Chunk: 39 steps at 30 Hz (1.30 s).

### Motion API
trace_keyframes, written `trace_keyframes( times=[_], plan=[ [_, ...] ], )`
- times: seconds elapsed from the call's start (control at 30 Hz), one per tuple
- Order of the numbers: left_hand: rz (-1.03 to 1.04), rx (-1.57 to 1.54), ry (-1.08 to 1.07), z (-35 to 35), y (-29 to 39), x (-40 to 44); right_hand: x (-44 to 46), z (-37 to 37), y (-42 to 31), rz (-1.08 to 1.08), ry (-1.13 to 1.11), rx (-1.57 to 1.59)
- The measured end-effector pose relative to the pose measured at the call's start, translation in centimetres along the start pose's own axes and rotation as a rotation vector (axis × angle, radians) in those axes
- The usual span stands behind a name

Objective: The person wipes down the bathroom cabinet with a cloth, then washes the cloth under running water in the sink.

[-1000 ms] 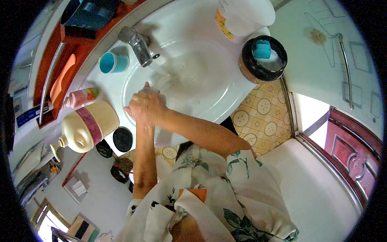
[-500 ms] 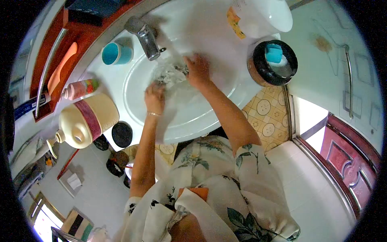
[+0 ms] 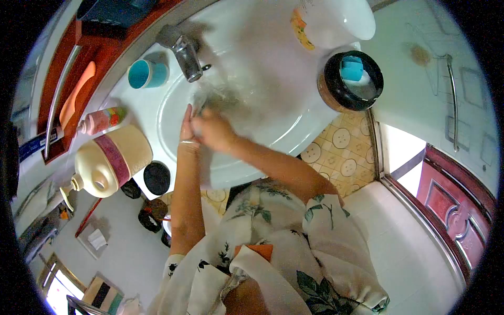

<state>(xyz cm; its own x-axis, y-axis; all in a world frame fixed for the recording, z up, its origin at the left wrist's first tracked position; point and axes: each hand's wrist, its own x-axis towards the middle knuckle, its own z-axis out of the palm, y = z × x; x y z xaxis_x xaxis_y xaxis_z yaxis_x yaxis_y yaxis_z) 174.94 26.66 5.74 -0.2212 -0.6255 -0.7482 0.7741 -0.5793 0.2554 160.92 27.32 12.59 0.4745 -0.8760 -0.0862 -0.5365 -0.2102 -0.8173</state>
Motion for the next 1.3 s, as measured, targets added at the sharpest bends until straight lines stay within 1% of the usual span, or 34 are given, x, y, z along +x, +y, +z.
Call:
trace_keyframes(
  times=[0.03, 0.07, 0.1, 0.13, 0.17, 0.23, 0.27, 0.33, 0.37, 0.4, 0.43, 0.5, 0.53, 0.6, 0.63, 0.7, 0.77, 0.8, 0.83, 0.9, 0.93, 0.97, 1.0, 1.03, 1.1, 1.13, 1.17, 1.2, 1.23, 1.27, 1.3],
  plan=[
    [-0.003, -0.002, 0.0, 1.2, -0.1, -1.0, -0.7, 0.6, -1.5, -0.061, -0.078, -0.001],
    [0.038, 0.067, 0.026, 3.3, -0.1, -3.2, -1.8, 1.0, -3.2, -0.058, -0.082, 0.001],
    [0.08, 0.139, 0.051, 4.6, -0.1, -4.4, -2.7, 1.1, -4.9, -0.177, -0.025, -0.06],
    [0.038, 0.069, -0.067, 3.4, 0.2, -3.5, -3.0, 0.9, -5.9, -0.298, 0.036, -0.124],
    [0.038, 0.073, -0.067, 2.3, 0.3, -2.7, -2.9, 0.6, -6.3, -0.298, 0.039, -0.122],
    [-0.227, -0.194, -0.526, 1.7, 0.4, -2.4, -2.9, 0.2, -7.0, -0.349, 0.122, -0.064],
    [-0.144, -0.192, -0.453, 1.3, -0.3, -2.6, -2.1, 0.5, -6.6, -0.426, 0.259, -0.136],
    [0.019, -0.119, -0.259, 2.9, -1.3, -4.3, -0.8, 0.6, -5.9, -0.428, 0.278, -0.145],
    [0.059, -0.097, -0.21, 3.4, -1.6, -4.8, -0.2, 0.5, -5.6, -0.432, 0.296, -0.154],
    [0.086, -0.081, -0.18, 3.8, -1.7, -5.0, 0.5, 0.2, -5.9, -0.402, 0.408, -0.112],
    [0.103, -0.071, -0.168, 4.0, -1.6, -4.9, 1.0, -0.4, -6.0, -0.402, 0.409, -0.114],
    [0.122, -0.077, -0.16, 4.0, -1.7, -4.5, 1.7, -1.3, -6.2, -0.287, 0.446, -0.097],
    [0.131, -0.086, -0.163, 3.9, -1.8, -4.3, 2.0, -1.4, -6.3, -0.287, 0.445, -0.096],
    [0.159, -0.108, -0.169, 3.9, -2.0, -4.2, 2.7, -1.5, -6.4, -0.141, 0.391, 0.034],
    [0.175, -0.124, -0.17, 4.0, -2.2, -4.3, 2.9, -1.5, -6.0, -0.142, 0.391, 0.034],
    [0.208, -0.129, -0.13, 4.5, -2.4, -4.8, 3.7, -1.4, -4.1, -0.085, 0.424, 0.217],
    [0.24, -0.066, -0.008, 6.0, -2.1, -6.1, 4.4, -2.6, -0.1, 0.291, 0.138, 0.241],
    [0.251, -0.013, 0.072, 6.8, -1.9, -6.6, 3.7, -2.3, 1.8, 0.262, 0.142, 0.329],
    [0.28, 0.089, 0.22, 7.4, -1.6, -6.6, 3.2, -2.4, 4.0, 0.224, 0.144, 0.41],
    [0.304, 0.078, 0.205, 4.7, -1.9, -5.1, 3.0, -3.9, 7.7, 0.181, 0.0, 0.265],
    [0.343, 0.212, 0.285, 3.4, -1.9, -4.7, 2.6, -4.3, 9.0, 0.182, -0.009, 0.268],
    [0.377, 0.351, 0.362, 1.7, -2.0, -4.0, 2.1, -4.6, 10.1, 0.181, 0.093, -0.044],
    [0.284, 0.318, 0.22, -2.2, -1.9, -2.3, 1.8, -4.6, 10.8, 0.173, 0.196, -0.36],
    [0.283, 0.313, 0.22, -3.5, -2.0, -1.8, 1.6, -3.6, 11.3, 0.172, 0.192, -0.363],
    [0.213, 0.501, 0.18, -4.5, -2.2, -1.2, 1.3, -0.8, 11.4, 0.347, 0.186, -0.679],
    [0.214, 0.5, 0.181, -3.9, -2.3, -1.3, 1.8, -1.0, 9.4, 0.478, -0.152, -0.499],
    [0.17, 0.435, 0.196, -3.1, -2.3, -1.2, 1.6, -1.5, 9.0, 0.476, -0.151, -0.497],
    [0.127, 0.37, 0.21, -2.6, -2.2, -1.1, 1.3, -2.0, 8.9, 0.317, -0.325, -0.277],
    [0.129, 0.371, 0.213, -3.5, -1.9, -0.6, 0.9, -2.5, 9.2, 0.153, -0.494, -0.054],
    [0.103, 0.307, 0.131, -4.4, -1.6, -0.3, 1.0, -1.9, 12.1, 0.054, -0.305, 0.167],
    [0.077, 0.24, 0.05, -5.3, -1.6, -0.2, 1.1, -2.8, 11.8, 0.052, -0.311, 0.169]
  ],
)
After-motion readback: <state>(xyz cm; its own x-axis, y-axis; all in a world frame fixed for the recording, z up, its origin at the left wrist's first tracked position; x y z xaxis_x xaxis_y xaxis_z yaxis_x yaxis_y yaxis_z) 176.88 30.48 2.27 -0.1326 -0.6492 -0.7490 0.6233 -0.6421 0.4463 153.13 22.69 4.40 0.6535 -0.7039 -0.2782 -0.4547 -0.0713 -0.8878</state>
